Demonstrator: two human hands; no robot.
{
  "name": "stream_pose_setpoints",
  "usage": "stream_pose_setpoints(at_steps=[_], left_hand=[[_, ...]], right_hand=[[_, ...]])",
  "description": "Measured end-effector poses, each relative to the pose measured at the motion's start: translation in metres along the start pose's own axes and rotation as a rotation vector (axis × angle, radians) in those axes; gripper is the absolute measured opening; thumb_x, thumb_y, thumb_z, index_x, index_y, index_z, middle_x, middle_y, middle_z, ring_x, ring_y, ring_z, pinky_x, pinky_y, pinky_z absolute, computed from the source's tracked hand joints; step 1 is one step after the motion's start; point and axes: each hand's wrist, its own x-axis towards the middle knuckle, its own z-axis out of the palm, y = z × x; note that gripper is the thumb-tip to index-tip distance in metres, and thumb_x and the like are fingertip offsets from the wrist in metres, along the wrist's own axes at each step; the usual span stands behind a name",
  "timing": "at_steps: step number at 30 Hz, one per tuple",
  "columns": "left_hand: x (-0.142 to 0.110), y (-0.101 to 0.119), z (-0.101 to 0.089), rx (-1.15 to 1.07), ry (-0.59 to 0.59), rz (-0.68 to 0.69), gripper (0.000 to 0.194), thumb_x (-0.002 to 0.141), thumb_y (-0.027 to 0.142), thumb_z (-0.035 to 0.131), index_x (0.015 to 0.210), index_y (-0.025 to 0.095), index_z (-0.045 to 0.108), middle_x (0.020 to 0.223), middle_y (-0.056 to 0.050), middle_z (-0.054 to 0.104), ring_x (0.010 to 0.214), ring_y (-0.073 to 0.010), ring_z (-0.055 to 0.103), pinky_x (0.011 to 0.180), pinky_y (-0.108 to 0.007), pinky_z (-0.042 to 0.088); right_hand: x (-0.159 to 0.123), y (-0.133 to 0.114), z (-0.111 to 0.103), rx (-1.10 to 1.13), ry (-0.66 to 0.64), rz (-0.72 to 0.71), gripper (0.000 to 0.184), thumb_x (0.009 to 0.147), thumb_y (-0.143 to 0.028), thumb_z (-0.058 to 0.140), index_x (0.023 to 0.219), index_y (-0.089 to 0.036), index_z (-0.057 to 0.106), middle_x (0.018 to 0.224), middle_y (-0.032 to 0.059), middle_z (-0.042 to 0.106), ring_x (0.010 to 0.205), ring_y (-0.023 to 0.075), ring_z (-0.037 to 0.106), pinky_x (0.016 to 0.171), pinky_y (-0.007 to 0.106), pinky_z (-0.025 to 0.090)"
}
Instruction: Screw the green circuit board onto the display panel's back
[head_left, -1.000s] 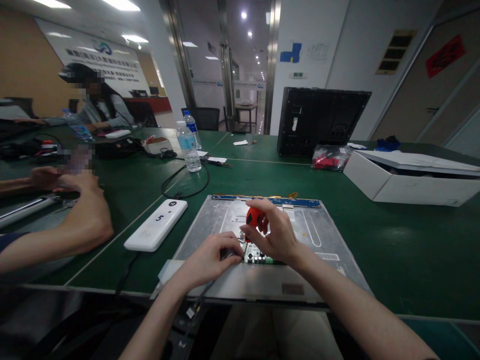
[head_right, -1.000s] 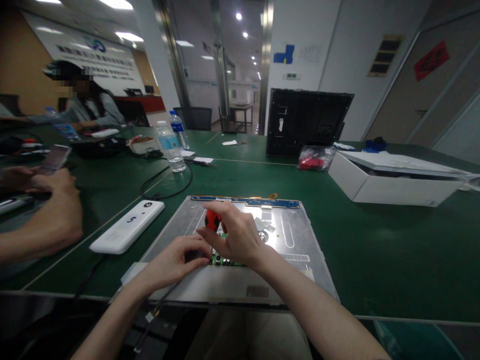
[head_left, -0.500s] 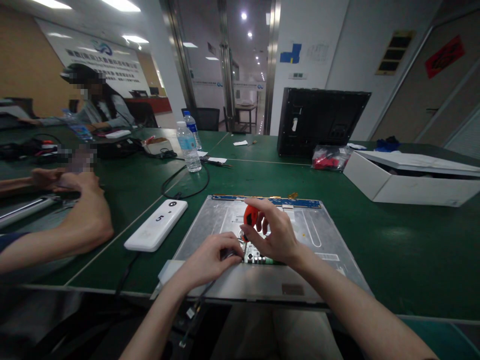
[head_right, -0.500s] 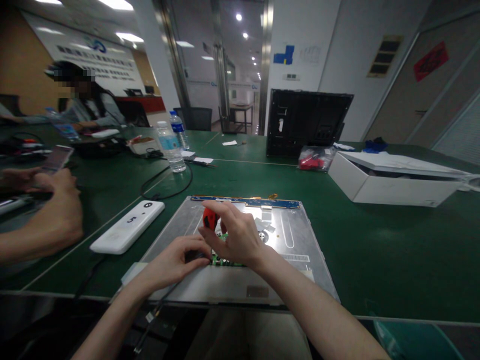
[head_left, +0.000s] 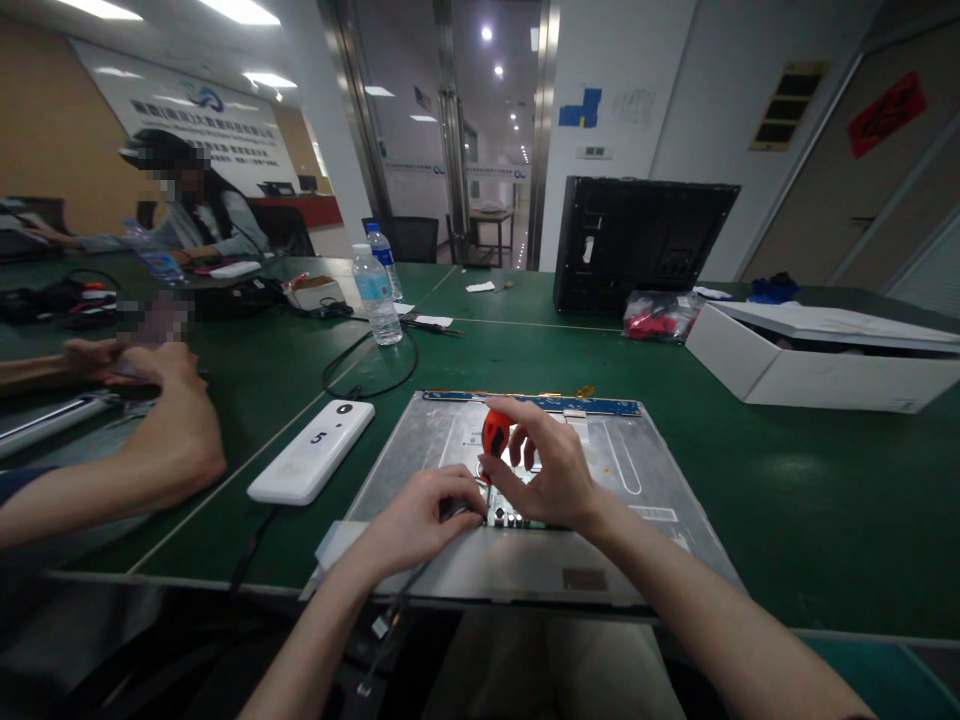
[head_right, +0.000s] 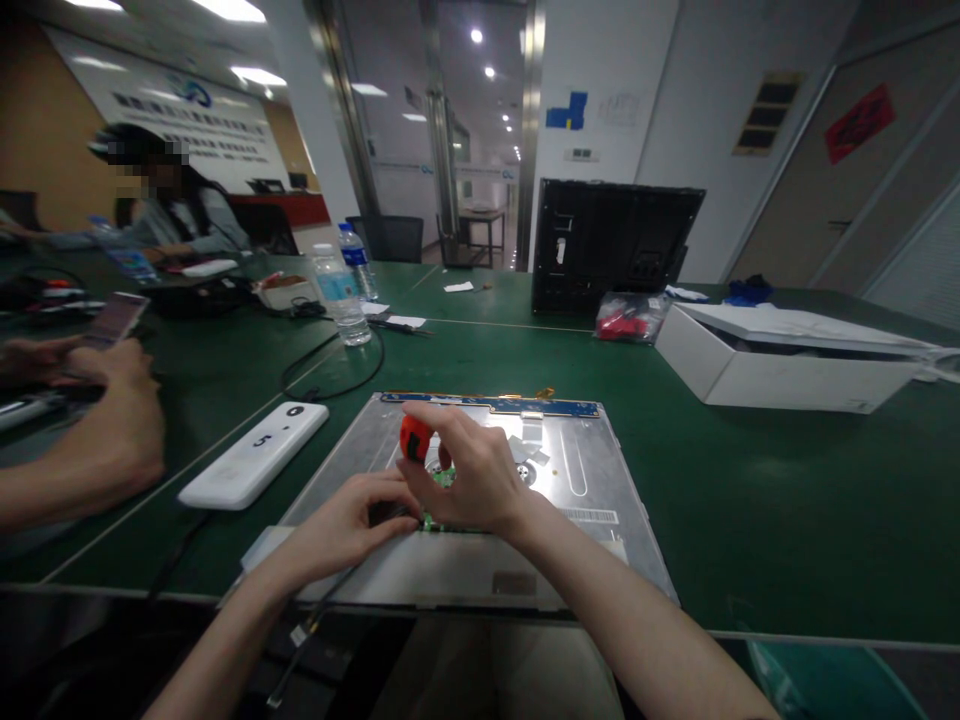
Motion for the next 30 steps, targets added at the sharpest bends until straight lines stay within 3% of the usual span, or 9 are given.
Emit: stream_pose_setpoints(at_steps=[5,11,19,25,30], left_hand=[[-0.0005,-0.0058,0.0016,0.005,0.008,0.018,0.011,0.08,0.017,0.061,0.078,0.019,0.072,0.085,-0.001,0.072,0.078,-0.0164,0.064,0.073,-0.026,0.046],[-0.0007,-0.0059,0.0012,-0.004,0.003,0.023,0.012,0.079,0.016,0.062,0.079,0.019,0.073,0.084,-0.001,0.072,0.08,-0.0165,0.064,0.075,-0.026,0.045],[-0.0005,0.0017,-0.0005,-0.012,0.013,0.007,0.011,0.078,0.014,0.061,0.073,0.018,0.07,0.08,0.0,0.069,0.075,-0.0154,0.061,0.073,-0.025,0.044],[-0.0004,0.0005,-0.0003,-0.053,-0.001,0.018,0.012,0.079,0.016,0.06,0.076,0.018,0.071,0.085,-0.002,0.07,0.081,-0.0169,0.063,0.076,-0.026,0.045],[-0.0003,-0.0041,0.0011,-0.032,0.0,0.012,0.012,0.08,0.017,0.061,0.078,0.019,0.072,0.085,-0.001,0.071,0.08,-0.0168,0.063,0.076,-0.027,0.045]], right_hand=[[0.003,-0.0001,-0.0001,0.022,0.028,-0.041,0.038,0.09,-0.03,0.061,0.124,-0.023,0.045,0.08,-0.003,0.062,0.052,0.0074,0.044,0.046,0.019,0.04],[0.001,0.0025,-0.0004,0.034,0.017,-0.016,0.038,0.09,-0.035,0.062,0.122,-0.023,0.046,0.08,-0.002,0.061,0.054,0.008,0.047,0.046,0.02,0.041],[0.0031,0.0016,-0.0001,-0.029,0.03,0.015,0.034,0.091,-0.03,0.061,0.124,-0.023,0.053,0.089,0.0006,0.063,0.054,0.0067,0.048,0.047,0.019,0.045],[0.0004,-0.0012,-0.002,-0.001,-0.013,0.023,0.045,0.088,-0.019,0.051,0.133,-0.021,0.044,0.091,0.0016,0.065,0.056,0.0078,0.055,0.047,0.02,0.045],[-0.0003,0.0022,-0.0003,0.011,0.005,0.013,0.042,0.089,-0.03,0.06,0.127,-0.022,0.045,0.086,0.0,0.063,0.053,0.0078,0.051,0.045,0.02,0.042]])
